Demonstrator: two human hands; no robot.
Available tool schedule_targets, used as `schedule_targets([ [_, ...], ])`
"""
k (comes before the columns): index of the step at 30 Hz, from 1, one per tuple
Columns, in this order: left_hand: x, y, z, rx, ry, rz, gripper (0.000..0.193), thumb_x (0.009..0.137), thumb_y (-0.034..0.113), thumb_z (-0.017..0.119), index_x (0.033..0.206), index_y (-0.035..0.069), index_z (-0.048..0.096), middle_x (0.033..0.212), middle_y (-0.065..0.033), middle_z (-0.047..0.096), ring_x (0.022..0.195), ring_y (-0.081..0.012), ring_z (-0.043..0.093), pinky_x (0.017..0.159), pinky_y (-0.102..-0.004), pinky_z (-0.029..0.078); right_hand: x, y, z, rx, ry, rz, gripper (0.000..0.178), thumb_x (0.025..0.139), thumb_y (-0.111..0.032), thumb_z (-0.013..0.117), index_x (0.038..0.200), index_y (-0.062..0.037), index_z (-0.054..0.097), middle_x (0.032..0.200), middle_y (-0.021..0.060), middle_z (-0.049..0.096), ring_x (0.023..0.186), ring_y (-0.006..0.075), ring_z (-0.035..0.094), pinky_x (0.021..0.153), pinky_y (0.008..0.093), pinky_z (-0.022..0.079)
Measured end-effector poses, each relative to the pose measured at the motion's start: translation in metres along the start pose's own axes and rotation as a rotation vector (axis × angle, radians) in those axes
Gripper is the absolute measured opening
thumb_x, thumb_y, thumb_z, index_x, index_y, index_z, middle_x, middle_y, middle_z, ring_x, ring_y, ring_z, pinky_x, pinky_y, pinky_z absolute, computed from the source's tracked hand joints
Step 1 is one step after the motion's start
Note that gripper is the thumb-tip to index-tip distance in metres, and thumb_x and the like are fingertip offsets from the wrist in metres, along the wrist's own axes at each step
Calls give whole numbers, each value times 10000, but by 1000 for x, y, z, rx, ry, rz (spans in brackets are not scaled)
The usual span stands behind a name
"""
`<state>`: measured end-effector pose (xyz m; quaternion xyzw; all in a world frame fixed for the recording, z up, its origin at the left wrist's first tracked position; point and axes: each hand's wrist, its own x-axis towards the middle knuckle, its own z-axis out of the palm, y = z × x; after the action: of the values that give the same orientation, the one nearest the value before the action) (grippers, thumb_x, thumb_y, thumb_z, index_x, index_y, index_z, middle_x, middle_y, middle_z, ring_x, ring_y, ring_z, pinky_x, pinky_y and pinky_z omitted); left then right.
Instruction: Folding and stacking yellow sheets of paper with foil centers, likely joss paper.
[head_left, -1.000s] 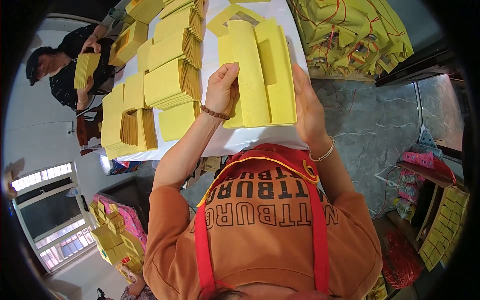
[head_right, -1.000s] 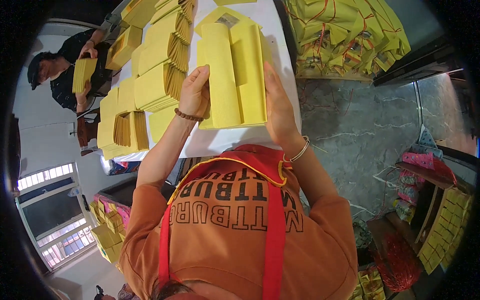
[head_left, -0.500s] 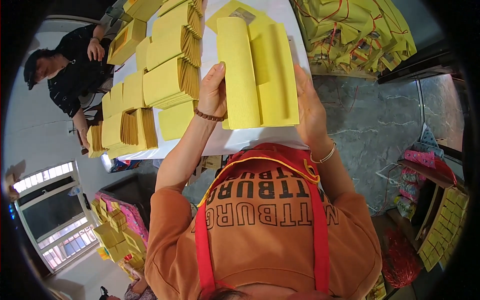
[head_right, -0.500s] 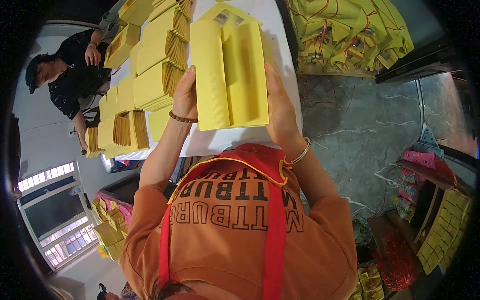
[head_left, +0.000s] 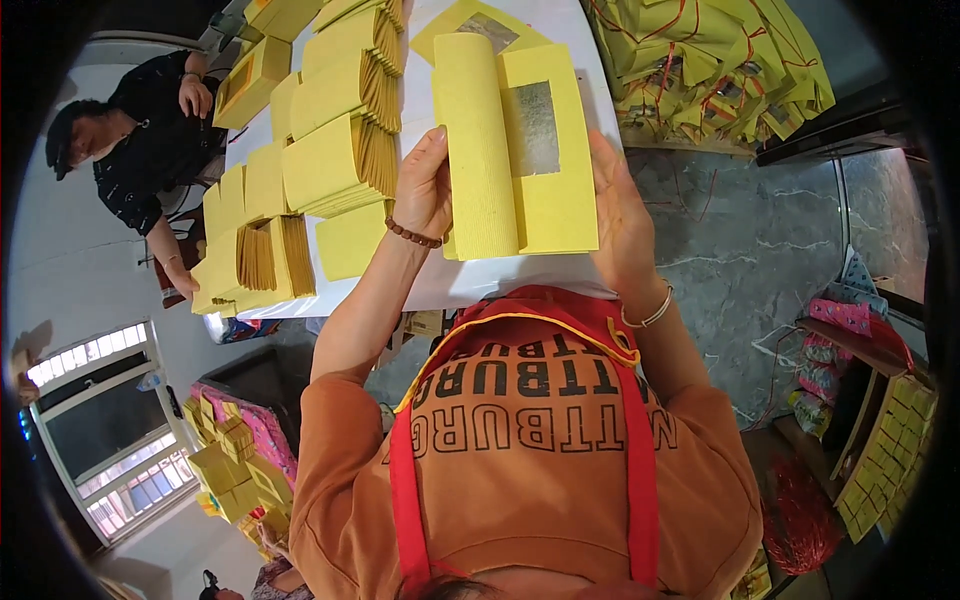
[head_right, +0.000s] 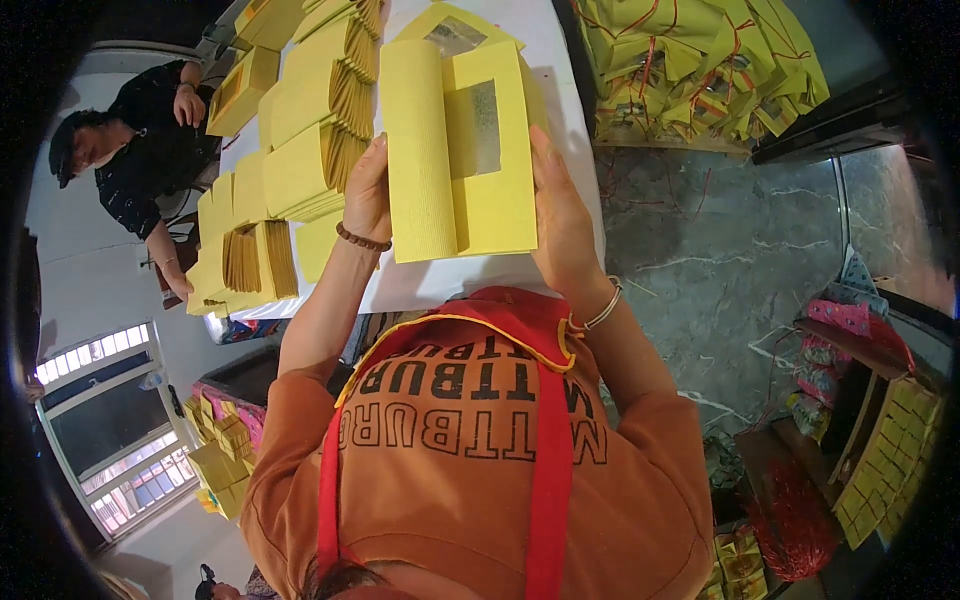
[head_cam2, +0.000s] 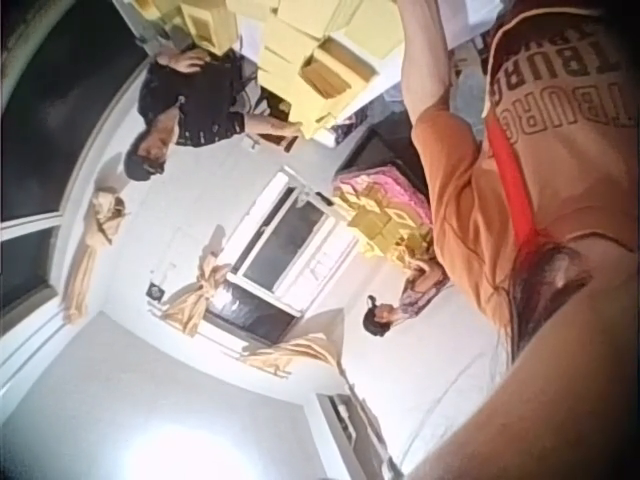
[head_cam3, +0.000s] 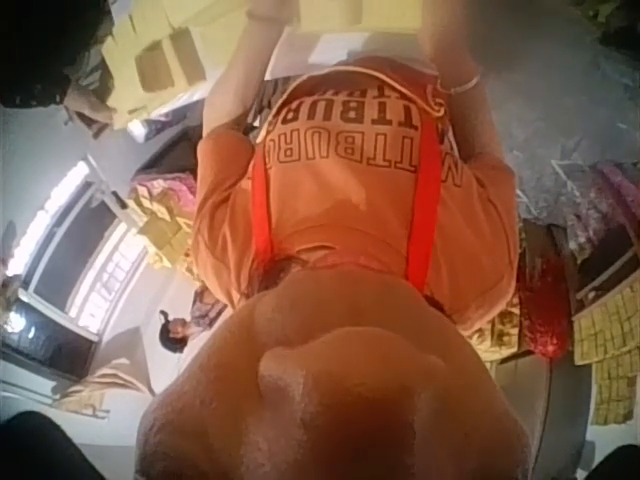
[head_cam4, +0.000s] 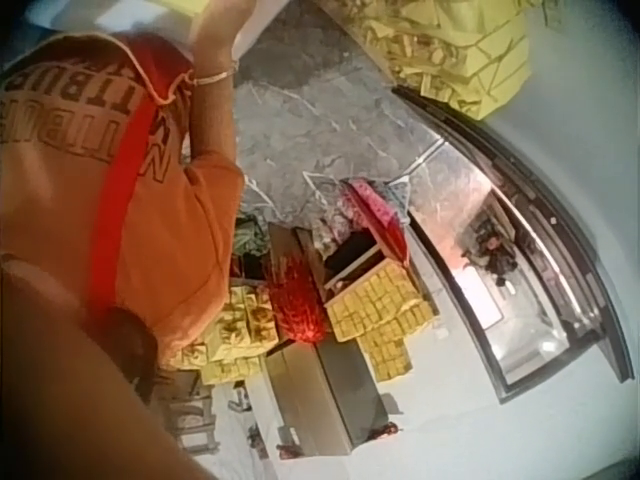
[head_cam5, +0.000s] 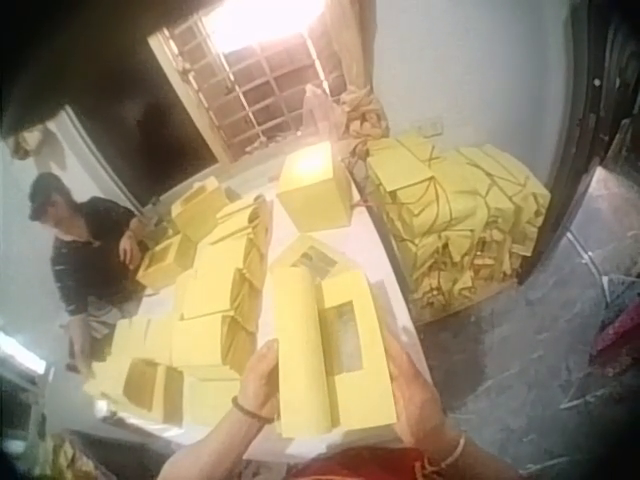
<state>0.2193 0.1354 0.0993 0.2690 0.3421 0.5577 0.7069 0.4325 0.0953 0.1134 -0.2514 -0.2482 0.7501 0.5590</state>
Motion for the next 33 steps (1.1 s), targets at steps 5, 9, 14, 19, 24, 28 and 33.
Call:
schedule_targets([
  [5, -1, 0, -1, -34, -39, -14, 206, 936, 168, 493, 1037, -5, 540, 992, -96, 633, 866, -152, 633, 762, -285, 545, -1, 0, 2, -5, 29, 5, 660, 968, -422, 299, 1416, 28, 118, 1456, 159, 227, 1322, 229, 281, 1081, 346, 234],
  [9, -1, -2, -5, -22, -69, -3, 199, 936, 150, 490, 1041, -12, 541, 991, -99, 632, 875, -154, 628, 780, -284, 539, -1, 3, -1, -22, 40, 0, 654, 969, -419, 298, 1417, 22, 119, 1456, 160, 227, 1320, 228, 284, 1081, 346, 235],
  [14, -1, -1, -5, -36, -73, -13, 198, 936, 118, 480, 1048, -35, 539, 995, -107, 628, 898, -157, 621, 810, -283, 527, -1, 4, -3, 13, 19, 9, 650, 969, -416, 305, 1420, 13, 119, 1450, 161, 239, 1314, 231, 294, 1075, 347, 246],
  [19, -3, 1, -3, -31, -87, -10, 209, 934, 100, 478, 1071, -48, 532, 1013, -114, 621, 921, -157, 612, 838, -283, 513, -2, 3, 1, 15, 37, 19, 651, 967, -416, 311, 1418, 14, 124, 1449, 160, 242, 1313, 232, 296, 1074, 345, 246],
  [24, 0, -1, -4, -54, -115, -25, 207, 932, 89, 477, 1077, -49, 532, 1021, -111, 617, 936, -154, 599, 863, -282, 497, -1, 2, 0, -8, 49, 12, 661, 964, -423, 317, 1416, 20, 126, 1449, 159, 245, 1313, 228, 295, 1075, 342, 240],
  [28, 3, -4, -9, -20, -92, -11, 208, 932, 92, 480, 1076, -48, 533, 1004, -98, 616, 904, -143, 594, 851, -276, 494, -2, 2, 0, 9, 19, 21, 645, 966, -407, 320, 1413, 23, 140, 1442, 149, 266, 1311, 224, 299, 1075, 340, 240],
  [33, -1, -2, 5, 16, -42, 7, 218, 933, 111, 483, 1077, -44, 536, 981, -85, 615, 853, -127, 585, 828, -270, 495, -3, 1, 5, -39, 17, -10, 553, 975, -290, 340, 1405, 19, 184, 1427, 120, 303, 1301, 204, 314, 1070, 334, 249],
])
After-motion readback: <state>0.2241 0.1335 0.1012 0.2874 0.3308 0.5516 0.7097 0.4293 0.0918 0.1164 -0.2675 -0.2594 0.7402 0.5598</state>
